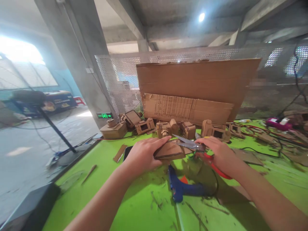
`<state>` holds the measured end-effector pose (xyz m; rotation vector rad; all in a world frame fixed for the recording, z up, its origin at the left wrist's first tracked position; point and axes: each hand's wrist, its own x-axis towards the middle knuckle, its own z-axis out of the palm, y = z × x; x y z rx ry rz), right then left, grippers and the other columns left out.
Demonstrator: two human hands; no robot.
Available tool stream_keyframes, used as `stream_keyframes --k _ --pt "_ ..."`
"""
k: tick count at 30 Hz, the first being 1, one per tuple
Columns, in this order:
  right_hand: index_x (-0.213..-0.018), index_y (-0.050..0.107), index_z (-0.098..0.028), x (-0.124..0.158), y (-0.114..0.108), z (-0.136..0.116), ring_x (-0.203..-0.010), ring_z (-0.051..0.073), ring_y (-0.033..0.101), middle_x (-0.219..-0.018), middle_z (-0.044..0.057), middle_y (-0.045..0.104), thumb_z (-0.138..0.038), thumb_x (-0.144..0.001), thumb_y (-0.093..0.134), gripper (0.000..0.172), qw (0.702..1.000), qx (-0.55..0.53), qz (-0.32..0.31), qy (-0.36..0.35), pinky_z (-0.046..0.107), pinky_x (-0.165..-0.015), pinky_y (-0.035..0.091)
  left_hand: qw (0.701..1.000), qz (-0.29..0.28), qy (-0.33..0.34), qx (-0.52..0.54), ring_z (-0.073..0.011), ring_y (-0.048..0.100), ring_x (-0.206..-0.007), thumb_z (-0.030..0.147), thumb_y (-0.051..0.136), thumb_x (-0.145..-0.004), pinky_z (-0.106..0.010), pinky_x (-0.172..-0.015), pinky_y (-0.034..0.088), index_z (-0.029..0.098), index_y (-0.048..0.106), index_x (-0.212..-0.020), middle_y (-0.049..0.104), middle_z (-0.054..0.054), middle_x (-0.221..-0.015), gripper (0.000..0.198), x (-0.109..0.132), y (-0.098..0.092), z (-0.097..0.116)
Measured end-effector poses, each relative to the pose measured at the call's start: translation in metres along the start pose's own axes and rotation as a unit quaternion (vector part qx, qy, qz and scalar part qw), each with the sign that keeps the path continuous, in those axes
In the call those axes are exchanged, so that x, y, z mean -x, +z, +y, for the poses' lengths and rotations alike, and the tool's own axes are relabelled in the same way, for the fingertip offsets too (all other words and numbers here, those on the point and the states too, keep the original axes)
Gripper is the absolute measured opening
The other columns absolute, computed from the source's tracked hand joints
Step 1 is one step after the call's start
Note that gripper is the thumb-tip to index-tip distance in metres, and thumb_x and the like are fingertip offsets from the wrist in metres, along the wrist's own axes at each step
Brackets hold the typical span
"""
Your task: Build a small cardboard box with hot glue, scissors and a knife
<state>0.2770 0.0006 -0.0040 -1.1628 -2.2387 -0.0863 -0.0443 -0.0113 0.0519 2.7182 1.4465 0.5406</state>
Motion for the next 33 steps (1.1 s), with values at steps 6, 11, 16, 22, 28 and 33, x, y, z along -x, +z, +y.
stream_keyframes --k 6,11,16,22,28,33 --pt "-0.118 0.069 -0.02 0.001 0.001 0.004 -0.096 0.028 0.068 -0.105 0.011 0.076 -0.024 -0.092 0.063 0.028 0.999 0.031 -0.008 -0.006 0.039 -0.083 0.056 1.0 -0.019 0.016 -0.006 -0.0347 0.07 -0.112 0.043 0.078 -0.081 -0.044 -0.092 0.053 0.027 0.059 -0.147 0.075 -0.006 -0.129 0.071 0.0 -0.002 0.002" --pt "-0.109 0.074 -0.021 0.001 -0.007 -0.003 -0.088 0.026 0.071 -0.098 0.009 0.079 -0.021 -0.088 0.061 0.025 0.998 0.061 -0.013 0.011 0.036 -0.074 0.054 1.0 -0.02 0.014 -0.015 -0.0341 0.071 -0.111 0.04 0.077 -0.081 -0.042 -0.091 0.054 0.029 0.057 -0.148 0.074 -0.006 -0.131 0.071 0.0 -0.003 0.002" --pt "-0.104 0.076 -0.021 0.001 -0.011 -0.008 -0.086 0.027 0.074 -0.098 0.008 0.082 -0.016 -0.087 0.054 0.028 0.996 0.09 -0.005 0.005 0.036 -0.075 0.055 1.0 -0.001 0.025 -0.01 -0.032 0.072 -0.108 0.039 0.077 -0.08 -0.039 -0.089 0.054 0.03 0.06 -0.145 0.076 -0.005 -0.125 0.068 0.0 -0.001 0.001" --pt "-0.104 0.076 -0.022 0.003 -0.008 -0.007 -0.082 0.026 0.076 -0.098 0.008 0.083 -0.015 -0.083 0.055 0.03 0.994 0.111 -0.012 -0.001 0.033 -0.072 0.053 1.0 0.011 0.021 -0.011 -0.0325 0.072 -0.107 0.042 0.08 -0.078 -0.038 -0.088 0.055 0.031 0.061 -0.144 0.076 -0.005 -0.125 0.069 0.0 0.001 0.0" --pt "-0.098 0.074 -0.023 0.005 0.001 -0.003 -0.061 0.021 0.071 -0.075 0.004 0.078 -0.029 -0.093 0.056 0.02 0.994 0.089 -0.036 0.046 0.028 -0.056 0.045 0.999 -0.017 0.009 0.037 -0.0347 0.07 -0.114 0.049 0.082 -0.077 -0.043 -0.095 0.053 0.03 0.06 -0.143 0.074 -0.007 -0.131 0.073 -0.003 0.004 -0.004" --pt "-0.093 0.072 -0.021 0.005 0.01 0.002 -0.057 0.018 0.066 -0.068 0.001 0.073 -0.046 -0.097 0.058 0.029 0.995 -0.012 0.047 0.087 0.025 -0.054 0.047 0.99 0.023 -0.02 0.139 -0.0351 0.069 -0.115 0.053 0.086 -0.071 -0.045 -0.099 0.052 0.023 0.063 -0.134 0.073 -0.012 -0.128 0.073 -0.004 0.01 -0.004"
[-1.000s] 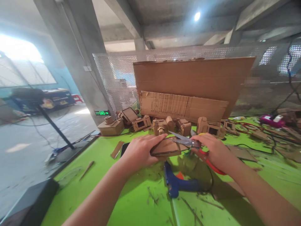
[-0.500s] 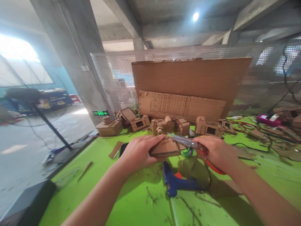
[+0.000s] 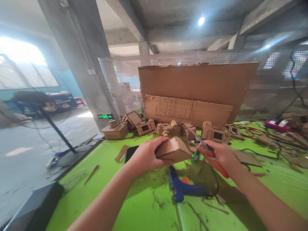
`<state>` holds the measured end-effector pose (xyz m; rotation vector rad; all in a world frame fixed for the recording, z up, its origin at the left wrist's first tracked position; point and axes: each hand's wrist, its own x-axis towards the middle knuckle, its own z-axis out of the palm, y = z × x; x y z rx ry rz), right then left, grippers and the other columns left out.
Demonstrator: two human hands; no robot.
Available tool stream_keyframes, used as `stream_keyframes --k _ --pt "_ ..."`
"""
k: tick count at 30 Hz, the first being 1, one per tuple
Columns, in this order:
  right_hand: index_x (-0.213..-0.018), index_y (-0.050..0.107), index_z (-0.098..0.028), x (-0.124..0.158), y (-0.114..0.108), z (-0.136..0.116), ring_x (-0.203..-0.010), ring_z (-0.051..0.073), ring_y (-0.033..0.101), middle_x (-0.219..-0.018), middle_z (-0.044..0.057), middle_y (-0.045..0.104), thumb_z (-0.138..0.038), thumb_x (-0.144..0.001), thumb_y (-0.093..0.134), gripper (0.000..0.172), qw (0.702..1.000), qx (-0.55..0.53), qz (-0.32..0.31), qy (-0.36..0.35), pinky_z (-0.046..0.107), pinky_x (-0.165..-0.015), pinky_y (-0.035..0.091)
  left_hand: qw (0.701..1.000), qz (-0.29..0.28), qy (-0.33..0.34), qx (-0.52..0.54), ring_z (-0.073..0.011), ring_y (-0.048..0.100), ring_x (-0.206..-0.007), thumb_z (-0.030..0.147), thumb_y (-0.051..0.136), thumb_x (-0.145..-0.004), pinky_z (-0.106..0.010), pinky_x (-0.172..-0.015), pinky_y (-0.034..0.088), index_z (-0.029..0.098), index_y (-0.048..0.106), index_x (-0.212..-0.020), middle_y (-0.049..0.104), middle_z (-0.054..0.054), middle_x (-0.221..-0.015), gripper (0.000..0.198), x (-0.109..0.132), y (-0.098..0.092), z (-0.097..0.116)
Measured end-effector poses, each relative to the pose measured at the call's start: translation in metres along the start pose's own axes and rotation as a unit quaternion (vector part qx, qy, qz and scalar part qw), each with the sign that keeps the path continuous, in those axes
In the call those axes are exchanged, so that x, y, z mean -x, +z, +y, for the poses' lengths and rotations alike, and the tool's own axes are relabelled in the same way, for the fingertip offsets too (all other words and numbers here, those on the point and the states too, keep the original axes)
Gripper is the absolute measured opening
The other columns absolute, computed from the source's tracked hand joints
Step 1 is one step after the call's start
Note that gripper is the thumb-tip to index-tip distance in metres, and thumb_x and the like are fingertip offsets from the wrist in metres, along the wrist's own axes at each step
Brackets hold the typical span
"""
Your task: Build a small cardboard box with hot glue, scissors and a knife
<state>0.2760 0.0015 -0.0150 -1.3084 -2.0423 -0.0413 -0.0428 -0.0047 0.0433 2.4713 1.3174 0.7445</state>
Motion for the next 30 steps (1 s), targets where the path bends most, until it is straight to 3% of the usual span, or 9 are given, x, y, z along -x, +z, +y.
stream_keyframes --k 4,8,13,15,22,26,30 --pt "-0.104 0.073 -0.02 -0.001 0.004 0.003 -0.067 0.021 0.071 -0.082 0.005 0.077 -0.046 -0.097 0.058 0.03 0.999 -0.042 -0.004 -0.011 0.027 -0.059 0.054 0.993 0.022 -0.018 0.116 -0.0331 0.069 -0.112 0.055 0.09 -0.067 -0.044 -0.096 0.054 0.02 0.059 -0.13 0.072 -0.014 -0.125 0.079 -0.001 0.008 -0.003" --pt "-0.112 0.072 -0.021 -0.001 0.008 0.0 -0.071 0.022 0.074 -0.089 0.006 0.078 -0.043 -0.096 0.059 0.031 0.997 -0.074 -0.01 -0.018 0.028 -0.065 0.058 0.976 0.042 -0.005 0.214 -0.0294 0.068 -0.115 0.049 0.088 -0.075 -0.042 -0.097 0.055 0.023 0.047 -0.136 0.068 -0.013 -0.131 0.078 0.0 0.013 -0.007" --pt "-0.112 0.072 -0.021 0.001 0.013 -0.005 -0.071 0.022 0.074 -0.086 0.005 0.079 -0.045 -0.097 0.059 0.031 0.996 -0.073 0.004 0.046 0.027 -0.064 0.058 0.963 0.049 0.01 0.264 -0.0281 0.066 -0.122 0.044 0.083 -0.082 -0.041 -0.1 0.056 0.031 0.02 -0.158 0.06 -0.014 -0.144 0.099 0.004 0.012 -0.006" --pt "-0.111 0.072 -0.021 0.001 0.014 -0.004 -0.076 0.024 0.075 -0.089 0.005 0.079 -0.045 -0.097 0.059 0.031 0.993 -0.104 -0.003 0.063 0.027 -0.065 0.058 0.966 0.047 0.018 0.254 -0.029 0.065 -0.123 0.044 0.081 -0.084 -0.041 -0.102 0.055 0.032 0.016 -0.161 0.058 -0.014 -0.146 0.102 0.005 0.01 -0.006" --pt "-0.128 0.065 -0.02 0.002 0.011 0.004 -0.084 0.024 0.074 -0.101 0.008 0.077 -0.041 -0.095 0.063 0.039 0.986 -0.153 -0.064 0.017 0.032 -0.072 0.062 0.973 0.047 0.045 0.221 -0.0321 0.06 -0.132 0.042 0.081 -0.084 -0.044 -0.111 0.049 0.031 0.021 -0.164 0.055 -0.012 -0.153 0.101 0.005 0.004 -0.009" --pt "-0.125 0.069 -0.021 0.0 0.005 0.008 -0.084 0.024 0.073 -0.102 0.009 0.076 -0.04 -0.096 0.062 0.035 0.995 -0.083 -0.058 -0.02 0.034 -0.076 0.06 0.981 0.053 0.069 0.171 -0.0341 0.057 -0.135 0.045 0.084 -0.081 -0.047 -0.114 0.046 0.034 0.026 -0.162 0.052 -0.011 -0.157 0.101 0.004 0.005 -0.015" --pt "-0.13 0.07 -0.023 -0.002 0.004 0.013 -0.074 0.021 0.07 -0.101 0.009 0.077 -0.04 -0.096 0.062 0.039 0.996 -0.044 -0.065 -0.043 0.032 -0.07 0.058 0.986 0.06 0.08 0.131 -0.0369 0.057 -0.133 0.049 0.086 -0.076 -0.051 -0.113 0.045 0.029 0.034 -0.158 0.055 -0.014 -0.153 0.099 0.004 0.009 -0.022"
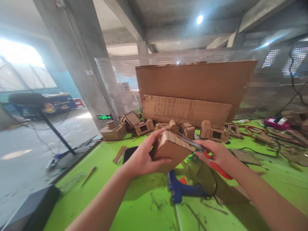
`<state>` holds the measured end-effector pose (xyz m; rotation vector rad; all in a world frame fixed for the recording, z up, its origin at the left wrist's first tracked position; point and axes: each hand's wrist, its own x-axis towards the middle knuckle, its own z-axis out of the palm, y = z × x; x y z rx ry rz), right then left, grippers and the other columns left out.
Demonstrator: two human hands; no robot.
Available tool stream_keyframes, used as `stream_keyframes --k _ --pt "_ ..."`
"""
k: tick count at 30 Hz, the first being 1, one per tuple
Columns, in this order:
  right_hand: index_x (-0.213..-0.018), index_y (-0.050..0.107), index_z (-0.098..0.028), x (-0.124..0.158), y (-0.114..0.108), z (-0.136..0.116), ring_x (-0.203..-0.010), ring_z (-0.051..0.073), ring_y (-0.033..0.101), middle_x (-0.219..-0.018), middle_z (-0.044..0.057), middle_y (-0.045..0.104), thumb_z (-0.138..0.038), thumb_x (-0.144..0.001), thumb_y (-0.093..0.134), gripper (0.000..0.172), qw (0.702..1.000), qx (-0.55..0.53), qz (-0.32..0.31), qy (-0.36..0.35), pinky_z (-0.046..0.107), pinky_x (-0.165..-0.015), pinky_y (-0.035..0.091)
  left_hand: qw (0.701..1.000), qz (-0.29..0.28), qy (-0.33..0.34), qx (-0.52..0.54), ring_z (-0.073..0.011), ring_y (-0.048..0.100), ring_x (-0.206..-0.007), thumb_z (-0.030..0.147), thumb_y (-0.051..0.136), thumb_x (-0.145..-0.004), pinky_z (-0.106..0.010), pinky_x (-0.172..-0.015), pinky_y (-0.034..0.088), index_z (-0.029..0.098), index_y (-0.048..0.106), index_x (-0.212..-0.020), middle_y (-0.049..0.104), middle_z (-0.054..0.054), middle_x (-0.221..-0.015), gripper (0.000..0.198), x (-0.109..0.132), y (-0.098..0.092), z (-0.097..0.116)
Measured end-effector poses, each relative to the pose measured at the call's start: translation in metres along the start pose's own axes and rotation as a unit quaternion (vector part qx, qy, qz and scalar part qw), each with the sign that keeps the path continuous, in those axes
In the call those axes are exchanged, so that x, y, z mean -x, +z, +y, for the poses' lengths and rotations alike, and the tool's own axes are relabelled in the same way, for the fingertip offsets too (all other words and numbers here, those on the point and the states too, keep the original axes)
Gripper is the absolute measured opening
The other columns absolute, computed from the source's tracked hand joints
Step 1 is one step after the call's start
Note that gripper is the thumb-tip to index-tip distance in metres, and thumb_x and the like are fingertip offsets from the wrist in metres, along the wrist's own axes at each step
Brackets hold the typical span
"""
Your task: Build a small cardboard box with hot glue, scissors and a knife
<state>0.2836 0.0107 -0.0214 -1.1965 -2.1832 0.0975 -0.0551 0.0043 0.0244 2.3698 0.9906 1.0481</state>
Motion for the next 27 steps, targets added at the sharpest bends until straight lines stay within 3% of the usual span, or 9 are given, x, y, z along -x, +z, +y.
stream_keyframes --k 4,8,11,15,18,21,24,27 --pt "-0.127 0.074 -0.022 0.002 -0.001 -0.002 -0.07 0.021 0.071 -0.094 0.008 0.079 -0.04 -0.095 0.063 0.038 1.0 0.0 -0.012 -0.001 0.03 -0.065 0.056 1.0 -0.016 -0.023 -0.012 -0.0386 0.058 -0.13 0.052 0.086 -0.075 -0.052 -0.111 0.045 0.022 0.041 -0.153 0.059 -0.017 -0.147 0.095 0.002 -0.001 -0.003" --pt "-0.106 0.079 -0.022 0.003 -0.005 -0.011 -0.054 0.018 0.061 -0.067 0.002 0.072 -0.045 -0.095 0.062 0.03 0.999 0.039 -0.019 0.028 0.026 -0.054 0.047 0.999 -0.022 -0.027 -0.003 -0.0383 0.057 -0.132 0.053 0.086 -0.074 -0.05 -0.112 0.044 0.023 0.041 -0.155 0.058 -0.016 -0.149 0.097 0.002 -0.002 -0.002" --pt "-0.095 0.078 -0.022 0.002 -0.006 -0.014 -0.054 0.018 0.06 -0.063 0.001 0.07 -0.048 -0.096 0.06 0.031 0.998 0.043 -0.027 0.025 0.026 -0.052 0.044 0.999 -0.023 -0.022 -0.026 -0.0387 0.057 -0.131 0.056 0.085 -0.074 -0.049 -0.109 0.044 0.025 0.042 -0.155 0.059 -0.014 -0.149 0.097 0.001 0.001 0.002" --pt "-0.104 0.078 -0.022 0.0 0.003 -0.013 -0.064 0.021 0.068 -0.079 0.004 0.077 -0.049 -0.094 0.062 0.033 0.999 -0.005 -0.014 0.05 0.028 -0.061 0.05 0.992 -0.029 -0.004 -0.125 -0.0346 0.065 -0.114 0.052 0.08 -0.081 -0.049 -0.101 0.044 0.033 0.036 -0.159 0.069 -0.009 -0.134 0.092 -0.003 0.004 0.01" --pt "-0.125 0.071 -0.021 0.0 0.009 -0.02 -0.06 0.021 0.066 -0.07 0.001 0.072 -0.051 -0.093 0.064 0.044 0.993 -0.061 0.015 0.097 0.029 -0.057 0.05 0.981 -0.05 0.038 -0.182 -0.0321 0.067 -0.112 0.041 0.077 -0.086 -0.048 -0.101 0.039 0.033 0.031 -0.159 0.071 -0.008 -0.133 0.087 -0.004 0.007 0.012" --pt "-0.147 0.052 -0.024 0.0 0.01 -0.036 -0.06 0.019 0.065 -0.069 -0.001 0.07 -0.048 -0.092 0.068 0.062 0.981 -0.162 -0.02 0.109 0.027 -0.055 0.05 0.977 -0.037 0.038 -0.207 -0.0343 0.067 -0.108 0.044 0.079 -0.083 -0.047 -0.097 0.04 0.02 0.043 -0.147 0.074 -0.013 -0.122 0.077 -0.004 0.011 0.013" --pt "-0.152 0.045 -0.028 0.001 0.01 -0.051 -0.07 0.02 0.07 -0.084 0.0 0.076 -0.041 -0.083 0.08 0.079 0.969 -0.224 -0.059 0.085 0.029 -0.064 0.056 0.976 -0.035 0.033 -0.212 -0.0332 0.068 -0.096 0.051 0.081 -0.079 -0.047 -0.095 0.041 0.016 0.053 -0.126 0.076 -0.013 -0.107 0.064 -0.002 0.013 0.017" --pt "-0.142 0.053 -0.029 0.003 0.012 -0.058 -0.078 0.021 0.072 -0.096 0.002 0.077 -0.036 -0.085 0.078 0.063 0.965 -0.25 -0.037 0.07 0.031 -0.072 0.059 0.974 -0.04 0.062 -0.215 -0.0302 0.069 -0.098 0.045 0.08 -0.083 -0.048 -0.101 0.038 0.02 0.056 -0.121 0.076 -0.008 -0.109 0.051 -0.002 0.014 0.022"
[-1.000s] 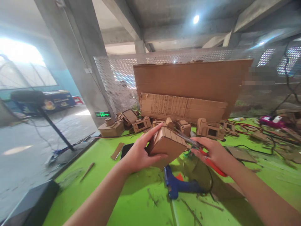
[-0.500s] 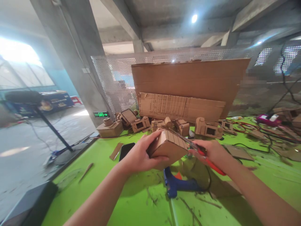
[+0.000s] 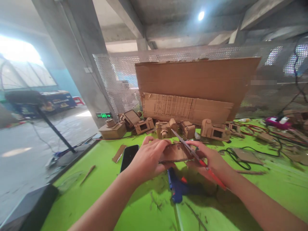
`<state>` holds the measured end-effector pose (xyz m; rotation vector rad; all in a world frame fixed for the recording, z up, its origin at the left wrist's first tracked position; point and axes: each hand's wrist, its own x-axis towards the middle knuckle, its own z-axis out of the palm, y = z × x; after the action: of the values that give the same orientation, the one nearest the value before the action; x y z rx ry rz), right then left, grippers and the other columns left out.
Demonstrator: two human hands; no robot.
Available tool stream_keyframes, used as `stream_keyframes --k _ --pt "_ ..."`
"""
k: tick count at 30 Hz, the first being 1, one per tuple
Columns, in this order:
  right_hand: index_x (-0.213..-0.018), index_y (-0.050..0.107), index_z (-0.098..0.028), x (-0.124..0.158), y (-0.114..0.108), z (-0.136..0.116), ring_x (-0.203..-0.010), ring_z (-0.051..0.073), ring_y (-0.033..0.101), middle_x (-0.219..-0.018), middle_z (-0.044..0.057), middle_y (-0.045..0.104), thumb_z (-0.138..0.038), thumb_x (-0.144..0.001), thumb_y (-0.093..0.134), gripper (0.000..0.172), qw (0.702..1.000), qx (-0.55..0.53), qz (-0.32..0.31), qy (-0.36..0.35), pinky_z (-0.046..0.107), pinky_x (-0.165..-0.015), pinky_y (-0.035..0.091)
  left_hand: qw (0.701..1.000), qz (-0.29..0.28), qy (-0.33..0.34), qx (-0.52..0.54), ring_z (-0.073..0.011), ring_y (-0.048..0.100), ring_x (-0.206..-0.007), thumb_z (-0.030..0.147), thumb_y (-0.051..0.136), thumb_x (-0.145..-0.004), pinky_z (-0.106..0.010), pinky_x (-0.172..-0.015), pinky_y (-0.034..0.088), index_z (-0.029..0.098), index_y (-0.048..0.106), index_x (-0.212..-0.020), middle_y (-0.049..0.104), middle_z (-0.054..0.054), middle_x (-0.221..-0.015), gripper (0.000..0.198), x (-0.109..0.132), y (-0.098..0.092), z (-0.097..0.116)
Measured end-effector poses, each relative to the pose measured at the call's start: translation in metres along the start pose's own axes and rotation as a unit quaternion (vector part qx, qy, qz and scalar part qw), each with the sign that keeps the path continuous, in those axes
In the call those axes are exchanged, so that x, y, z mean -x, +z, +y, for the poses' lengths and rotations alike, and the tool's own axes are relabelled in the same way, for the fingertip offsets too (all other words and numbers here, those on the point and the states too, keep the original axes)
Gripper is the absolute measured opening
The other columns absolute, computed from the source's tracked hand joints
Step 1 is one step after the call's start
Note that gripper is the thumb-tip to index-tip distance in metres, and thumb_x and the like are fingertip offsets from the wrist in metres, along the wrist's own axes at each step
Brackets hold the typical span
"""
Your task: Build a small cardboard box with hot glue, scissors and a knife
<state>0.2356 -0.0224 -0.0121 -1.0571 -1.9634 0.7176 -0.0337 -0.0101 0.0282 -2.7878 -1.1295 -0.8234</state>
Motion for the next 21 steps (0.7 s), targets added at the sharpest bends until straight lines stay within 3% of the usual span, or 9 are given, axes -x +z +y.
stream_keyframes --k 3,6,9,11,13,16,18,21 --pt "-0.134 0.057 -0.029 0.001 0.003 0.002 -0.072 0.019 0.07 -0.088 -0.001 0.076 -0.035 -0.087 0.076 0.051 0.999 0.019 0.032 -0.007 0.03 -0.071 0.057 0.998 0.052 0.025 -0.021 -0.0295 0.068 -0.109 0.04 0.079 -0.086 -0.05 -0.105 0.035 0.026 0.057 -0.126 0.076 -0.006 -0.116 0.048 0.0 0.0 0.003" --pt "-0.133 0.058 -0.03 0.001 0.005 0.002 -0.077 0.021 0.071 -0.09 0.0 0.077 -0.04 -0.085 0.079 0.052 0.996 0.003 0.084 0.008 0.03 -0.069 0.057 0.986 0.162 0.014 -0.028 -0.0313 0.061 -0.124 0.047 0.082 -0.082 -0.051 -0.11 0.037 0.028 0.051 -0.139 0.069 -0.01 -0.134 0.068 -0.001 0.002 0.003" --pt "-0.131 0.059 -0.03 0.0 0.005 -0.003 -0.083 0.022 0.07 -0.095 0.003 0.076 -0.043 -0.085 0.08 0.053 0.985 -0.103 0.137 0.029 0.03 -0.071 0.057 0.955 0.289 -0.058 0.031 -0.0343 0.049 -0.14 0.045 0.09 -0.073 -0.052 -0.116 0.037 0.025 0.045 -0.145 0.054 -0.016 -0.151 0.088 -0.003 0.007 -0.002" --pt "-0.129 0.059 -0.029 0.0 0.005 -0.006 -0.079 0.02 0.068 -0.093 0.002 0.074 -0.045 -0.086 0.079 0.049 0.974 -0.166 0.151 0.042 0.028 -0.069 0.056 0.924 0.332 -0.122 0.145 -0.0343 0.05 -0.14 0.041 0.093 -0.069 -0.052 -0.114 0.042 0.024 0.042 -0.146 0.051 -0.017 -0.152 0.094 -0.006 0.01 -0.007" --pt "-0.125 0.06 -0.029 0.001 0.005 -0.007 -0.072 0.018 0.065 -0.086 0.0 0.07 -0.047 -0.087 0.078 0.045 0.963 -0.211 0.161 0.057 0.026 -0.062 0.055 0.879 0.316 -0.177 0.309 -0.033 0.059 -0.131 0.04 0.092 -0.07 -0.05 -0.106 0.05 0.023 0.043 -0.143 0.057 -0.017 -0.146 0.09 -0.008 0.013 -0.011" --pt "-0.122 0.059 -0.03 0.003 0.007 -0.003 -0.063 0.015 0.059 -0.079 -0.003 0.063 -0.047 -0.089 0.076 0.041 0.947 -0.27 0.16 0.07 0.025 -0.06 0.054 0.798 0.208 -0.215 0.523 -0.0319 0.069 -0.116 0.046 0.086 -0.077 -0.046 -0.099 0.056 0.018 0.058 -0.128 0.073 -0.015 -0.124 0.065 -0.009 0.018 -0.015" --pt "-0.122 0.059 -0.029 0.004 0.009 -0.001 -0.06 0.013 0.054 -0.074 -0.005 0.058 -0.045 -0.091 0.075 0.039 0.944 -0.287 0.146 0.067 0.028 -0.065 0.056 0.749 0.154 -0.222 0.605 -0.0327 0.07 -0.114 0.049 0.085 -0.078 -0.045 -0.1 0.056 0.015 0.068 -0.118 0.077 -0.014 -0.114 0.055 -0.008 0.021 -0.014" --pt "-0.12 0.06 -0.028 0.005 0.009 -0.002 -0.059 0.014 0.052 -0.07 -0.005 0.055 -0.046 -0.091 0.074 0.037 0.952 -0.27 0.126 0.071 0.028 -0.064 0.055 0.693 0.162 -0.24 0.66 -0.0328 0.071 -0.115 0.043 0.09 -0.074 -0.043 -0.102 0.055 0.016 0.072 -0.117 0.079 -0.012 -0.113 0.054 -0.007 0.023 -0.012"
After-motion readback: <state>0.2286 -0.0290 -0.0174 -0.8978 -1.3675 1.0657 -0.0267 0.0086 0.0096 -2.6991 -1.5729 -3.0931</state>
